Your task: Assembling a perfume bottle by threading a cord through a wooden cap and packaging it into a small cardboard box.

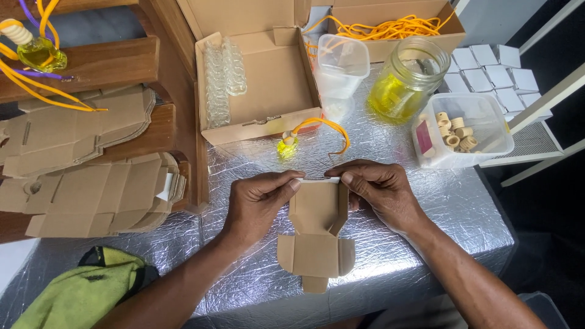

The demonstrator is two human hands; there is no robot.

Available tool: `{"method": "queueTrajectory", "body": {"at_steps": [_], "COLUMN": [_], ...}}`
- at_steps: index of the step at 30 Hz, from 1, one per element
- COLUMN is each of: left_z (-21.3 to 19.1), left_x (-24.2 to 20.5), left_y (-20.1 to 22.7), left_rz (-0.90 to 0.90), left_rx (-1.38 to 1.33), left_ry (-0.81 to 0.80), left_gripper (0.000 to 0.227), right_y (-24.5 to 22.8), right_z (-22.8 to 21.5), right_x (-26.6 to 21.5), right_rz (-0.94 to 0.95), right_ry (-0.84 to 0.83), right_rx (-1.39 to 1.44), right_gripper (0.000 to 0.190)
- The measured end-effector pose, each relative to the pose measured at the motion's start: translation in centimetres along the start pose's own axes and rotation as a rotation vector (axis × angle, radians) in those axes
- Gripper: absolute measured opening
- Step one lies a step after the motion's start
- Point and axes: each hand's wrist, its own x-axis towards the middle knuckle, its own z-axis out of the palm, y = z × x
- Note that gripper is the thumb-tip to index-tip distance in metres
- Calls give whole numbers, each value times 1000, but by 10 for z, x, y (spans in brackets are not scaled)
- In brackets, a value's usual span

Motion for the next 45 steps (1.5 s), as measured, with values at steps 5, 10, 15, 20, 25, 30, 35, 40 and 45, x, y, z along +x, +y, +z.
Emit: {"method": "queueTrajectory", "body": {"at_steps": [5, 10, 15, 20, 25, 30, 35, 40, 45], "left_z": [-2, -2, -2, -1, 0, 0, 1, 1, -2], "left_x": [1, 4, 5, 6, 6, 6, 3, 5, 7], "left_y": [2, 0, -2, 7, 11, 7, 15, -3, -12], "left_rz": [11, -75, -147, -162, -137, -102, -57, -2, -132], "left_rx": [7, -49, -72, -89, -14, 92, 130, 143, -95], "left_ry": [-18, 11, 42, 56, 46, 33, -28, -71, -135], "left_gripper": [19, 19, 20, 22, 24, 23, 26, 32, 31], "right_y": [6, 5, 6, 1, -2, 2, 13, 13, 10], "right_z": [-3, -3, -3, -1, 0, -3, -7, -8, -4], "right_x": [0, 1, 2, 1, 2, 3, 2, 3, 1], "right_rz": [27, 19, -9, 4, 8, 56, 92, 55, -15], "right_ry": [-10, -6, -27, -12, -21, -13, -2, -55, -82], "right_rx": [32, 53, 23, 39, 36, 35, 60, 63, 62], "right_gripper": [20, 21, 22, 22, 21, 21, 19, 18, 21]}}
